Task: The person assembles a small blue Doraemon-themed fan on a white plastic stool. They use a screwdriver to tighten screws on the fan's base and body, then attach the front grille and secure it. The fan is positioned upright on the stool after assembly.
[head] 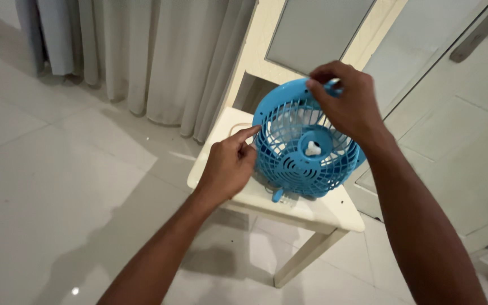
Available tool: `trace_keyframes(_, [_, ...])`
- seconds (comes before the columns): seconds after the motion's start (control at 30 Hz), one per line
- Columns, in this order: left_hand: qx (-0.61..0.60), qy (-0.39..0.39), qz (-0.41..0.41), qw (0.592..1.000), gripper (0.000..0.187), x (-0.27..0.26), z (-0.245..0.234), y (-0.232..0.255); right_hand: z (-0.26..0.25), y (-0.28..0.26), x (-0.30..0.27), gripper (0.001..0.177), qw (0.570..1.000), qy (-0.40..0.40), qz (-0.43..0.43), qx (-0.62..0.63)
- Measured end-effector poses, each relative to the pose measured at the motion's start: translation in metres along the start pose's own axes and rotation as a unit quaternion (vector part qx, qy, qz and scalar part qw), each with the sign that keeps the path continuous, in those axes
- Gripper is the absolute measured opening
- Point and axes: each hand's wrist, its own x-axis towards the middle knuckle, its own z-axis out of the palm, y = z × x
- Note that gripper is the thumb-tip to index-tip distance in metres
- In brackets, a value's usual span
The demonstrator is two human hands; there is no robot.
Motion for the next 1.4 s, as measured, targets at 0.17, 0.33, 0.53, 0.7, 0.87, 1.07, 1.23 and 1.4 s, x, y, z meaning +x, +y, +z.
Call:
trace_keyframes(0.17, [0.008, -0.056, -0.122, 0.991, 0.047, 0.038, -0.003, -0.004, 0.034, 0.017, 0.042, 0.038, 0.98, -0.093, -0.037, -0.169])
trace_keyframes(0.33, [0.028, -0.059, -0.11, 0.992, 0.047, 0.061, 0.003, -0.017, 0.057, 0.016, 0.067, 0.055, 0.94, -0.233, 0.046, -0.244])
trace_keyframes(0.53, [-0.034, -0.082, -0.158, 0.983, 0.048, 0.067, 0.001, -0.022, 0.066, 0.011, 0.072, 0.06, 0.91, -0.276, 0.057, -0.304])
trace_keyframes(0.7, [-0.087, -0.091, -0.158, 0.979, 0.045, 0.074, 0.003, -0.022, 0.064, 0.015, 0.071, 0.053, 0.912, -0.277, 0.05, -0.298])
trace_keyframes(0.87, [-0.079, -0.086, -0.18, 0.977, 0.044, 0.081, 0.01, -0.026, 0.069, 0.021, 0.069, 0.055, 0.92, -0.252, 0.027, -0.298])
trace_keyframes(1.07, [-0.106, -0.091, -0.207, 0.968, 0.043, 0.09, 0.015, -0.029, 0.074, 0.024, 0.069, 0.063, 0.916, -0.269, 0.048, -0.295])
trace_keyframes(1.23, [-0.081, -0.084, -0.23, 0.966, 0.045, 0.091, 0.015, -0.027, 0.079, 0.027, 0.067, 0.065, 0.926, -0.231, 0.013, -0.297])
trace_keyframes(1.4, [-0.04, -0.078, -0.223, 0.971, 0.046, 0.093, 0.014, -0.017, 0.078, 0.03, 0.067, 0.065, 0.925, -0.232, 0.01, -0.299])
